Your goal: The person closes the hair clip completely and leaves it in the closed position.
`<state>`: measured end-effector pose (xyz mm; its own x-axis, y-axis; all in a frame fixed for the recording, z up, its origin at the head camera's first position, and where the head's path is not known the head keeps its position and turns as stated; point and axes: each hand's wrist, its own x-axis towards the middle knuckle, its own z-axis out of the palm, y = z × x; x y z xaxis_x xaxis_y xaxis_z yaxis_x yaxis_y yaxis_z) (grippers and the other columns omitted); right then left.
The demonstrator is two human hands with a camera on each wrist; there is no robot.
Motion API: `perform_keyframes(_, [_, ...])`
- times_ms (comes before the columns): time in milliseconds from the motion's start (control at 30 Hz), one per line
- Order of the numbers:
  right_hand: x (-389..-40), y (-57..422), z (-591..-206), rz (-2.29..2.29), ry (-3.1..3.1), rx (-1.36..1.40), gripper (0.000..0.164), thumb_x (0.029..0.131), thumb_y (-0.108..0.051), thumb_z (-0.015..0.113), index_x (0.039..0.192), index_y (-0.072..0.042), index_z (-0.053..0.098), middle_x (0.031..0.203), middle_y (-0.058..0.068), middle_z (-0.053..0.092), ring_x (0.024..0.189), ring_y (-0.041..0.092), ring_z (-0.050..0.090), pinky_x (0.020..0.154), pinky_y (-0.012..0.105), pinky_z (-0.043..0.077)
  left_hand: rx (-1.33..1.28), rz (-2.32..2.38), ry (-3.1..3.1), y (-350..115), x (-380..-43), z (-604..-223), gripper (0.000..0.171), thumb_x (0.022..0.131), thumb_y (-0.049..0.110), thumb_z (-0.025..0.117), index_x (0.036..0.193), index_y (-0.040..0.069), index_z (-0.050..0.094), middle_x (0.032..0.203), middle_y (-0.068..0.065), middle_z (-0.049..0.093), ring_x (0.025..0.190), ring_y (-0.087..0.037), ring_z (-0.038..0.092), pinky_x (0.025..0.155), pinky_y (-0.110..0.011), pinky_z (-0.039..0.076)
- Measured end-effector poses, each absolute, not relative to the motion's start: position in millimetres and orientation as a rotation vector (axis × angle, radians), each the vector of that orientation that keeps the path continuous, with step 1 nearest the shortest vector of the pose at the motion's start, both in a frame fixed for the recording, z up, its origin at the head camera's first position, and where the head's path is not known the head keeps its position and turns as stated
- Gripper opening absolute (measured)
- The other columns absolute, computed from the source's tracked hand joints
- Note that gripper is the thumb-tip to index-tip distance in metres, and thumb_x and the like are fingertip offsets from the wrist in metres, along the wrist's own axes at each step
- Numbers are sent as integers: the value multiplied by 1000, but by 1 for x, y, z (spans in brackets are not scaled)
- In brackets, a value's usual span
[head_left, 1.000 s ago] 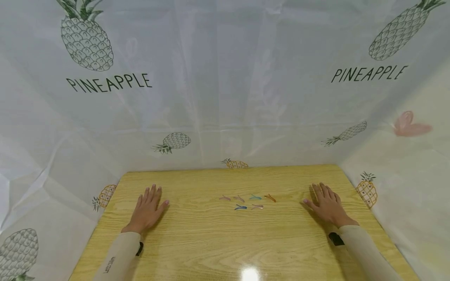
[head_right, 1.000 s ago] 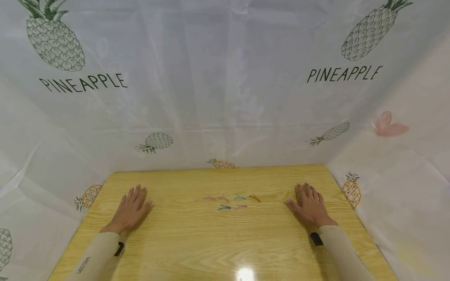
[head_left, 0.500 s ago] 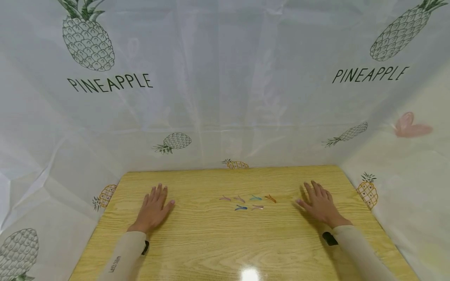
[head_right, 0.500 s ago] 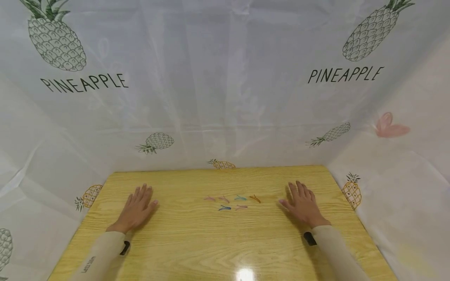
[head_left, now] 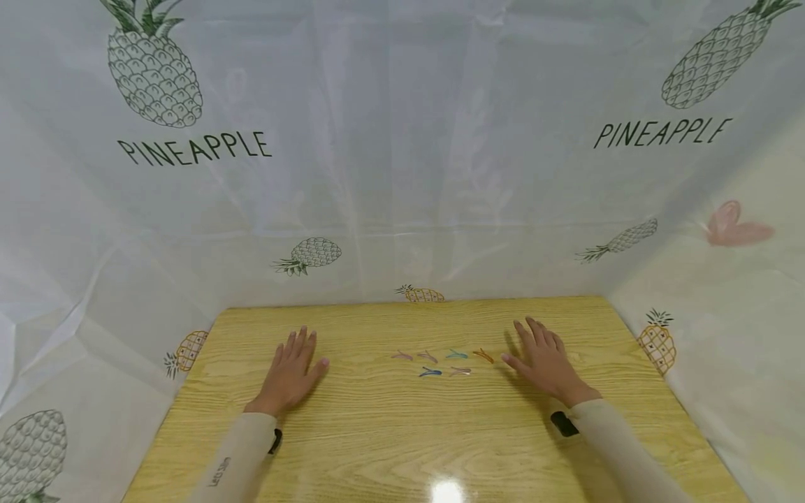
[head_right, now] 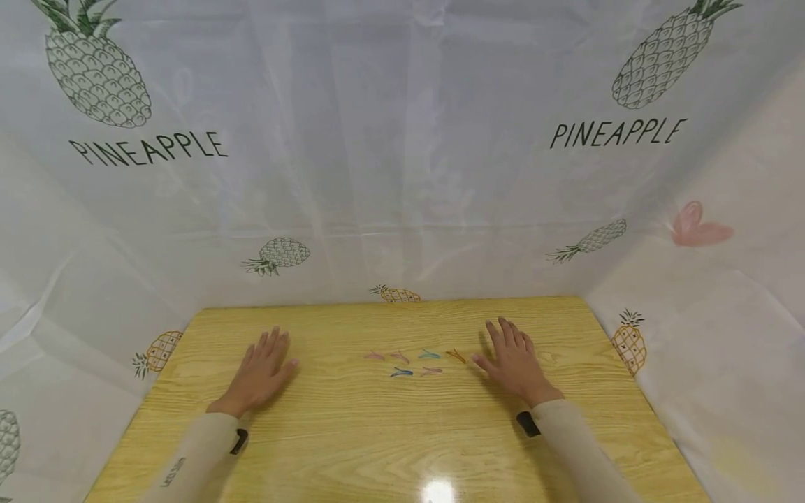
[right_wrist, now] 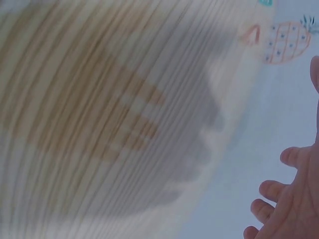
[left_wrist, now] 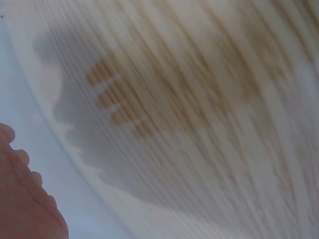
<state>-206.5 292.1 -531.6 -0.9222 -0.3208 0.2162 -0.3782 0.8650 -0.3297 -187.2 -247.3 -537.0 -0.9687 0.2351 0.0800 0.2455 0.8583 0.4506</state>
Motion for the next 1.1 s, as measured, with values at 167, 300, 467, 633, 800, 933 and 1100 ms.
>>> perform_keyframes(167, [-205, 274, -530, 529, -2864, 586, 80, 105, -46, 64, 160, 5, 35, 162, 36, 30, 147, 59, 29, 115, 76, 24, -422, -764, -2960, -238, -188, -541, 79, 112, 49, 47, 163, -8, 27, 171, -33, 15, 156, -57, 13, 123, -72, 6])
perform_keyframes(300, [-203, 259, -525, 517, -2864, 604, 78, 106, -43, 64, 160, 5, 36, 162, 35, 31, 148, 58, 30, 116, 75, 25, -424, -749, -2978, -231, -189, -541, 79, 112, 50, 46, 164, -6, 27, 172, -31, 15, 158, -54, 12, 124, -70, 7])
perform_keyframes(467, [-202, 241, -523, 524, -2832, 643, 77, 104, -38, 69, 159, 6, 39, 160, 36, 34, 146, 59, 33, 114, 76, 27, -430, -737, -3026, -224, -192, -541, 80, 112, 52, 43, 166, -3, 22, 174, -28, 11, 160, -51, 7, 126, -67, 4])
perform_keyframes(633, [-204, 225, -522, 540, -2872, 668, 78, 104, -36, 69, 161, 4, 35, 163, 35, 32, 149, 57, 30, 117, 76, 24, -437, -729, -3032, -216, -192, -538, 78, 112, 48, 47, 166, -3, 23, 174, -27, 12, 160, -50, 9, 126, -67, 6])
perform_keyframes(800, [-206, 212, -524, 554, -2855, 710, 78, 104, -38, 68, 161, 4, 36, 163, 34, 31, 149, 56, 31, 116, 76, 24, -449, -733, -3020, -208, -193, -539, 79, 112, 49, 47, 166, -2, 23, 174, -26, 13, 160, -49, 10, 127, -66, 7])
perform_keyframes(933, [-207, 199, -523, 567, -2839, 738, 78, 104, -39, 68, 161, 4, 37, 163, 35, 32, 148, 56, 32, 116, 76, 25, -469, -730, -3010, -202, -194, -540, 78, 111, 50, 46, 166, -1, 24, 174, -26, 14, 160, -48, 11, 127, -65, 8])
perform_keyframes(1100, [-206, 183, -520, 564, -2847, 760, 74, 105, -38, 67, 159, 5, 40, 162, 34, 33, 148, 56, 33, 116, 74, 26, -479, -708, -3011, -193, -195, -540, 76, 112, 48, 47, 167, 1, 24, 174, -23, 14, 161, -47, 12, 127, -64, 9])
